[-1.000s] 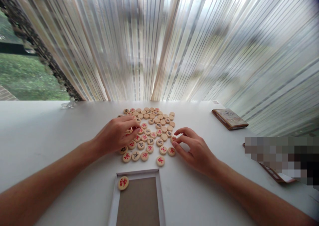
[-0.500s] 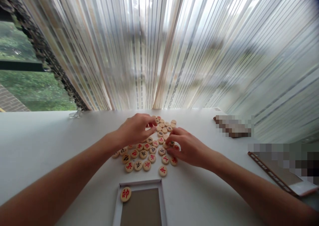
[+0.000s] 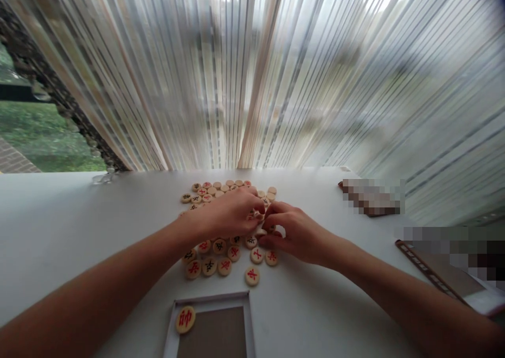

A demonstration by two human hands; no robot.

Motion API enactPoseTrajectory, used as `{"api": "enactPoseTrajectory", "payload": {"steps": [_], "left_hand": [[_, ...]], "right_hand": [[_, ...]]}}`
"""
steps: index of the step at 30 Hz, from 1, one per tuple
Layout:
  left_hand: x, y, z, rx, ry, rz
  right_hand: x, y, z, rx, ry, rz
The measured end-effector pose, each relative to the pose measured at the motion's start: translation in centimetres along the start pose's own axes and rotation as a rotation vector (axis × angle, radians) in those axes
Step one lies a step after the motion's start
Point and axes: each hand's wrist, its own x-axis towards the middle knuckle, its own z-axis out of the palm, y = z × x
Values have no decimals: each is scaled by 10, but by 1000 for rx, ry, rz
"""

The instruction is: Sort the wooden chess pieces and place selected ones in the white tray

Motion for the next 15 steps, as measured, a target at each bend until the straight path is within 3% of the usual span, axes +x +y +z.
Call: {"api": "enactPoseTrajectory", "payload": {"steps": [15], "left_hand": [[5, 5, 6, 74, -25, 10]], "right_hand": [[2, -2, -1, 17, 37, 66]]}}
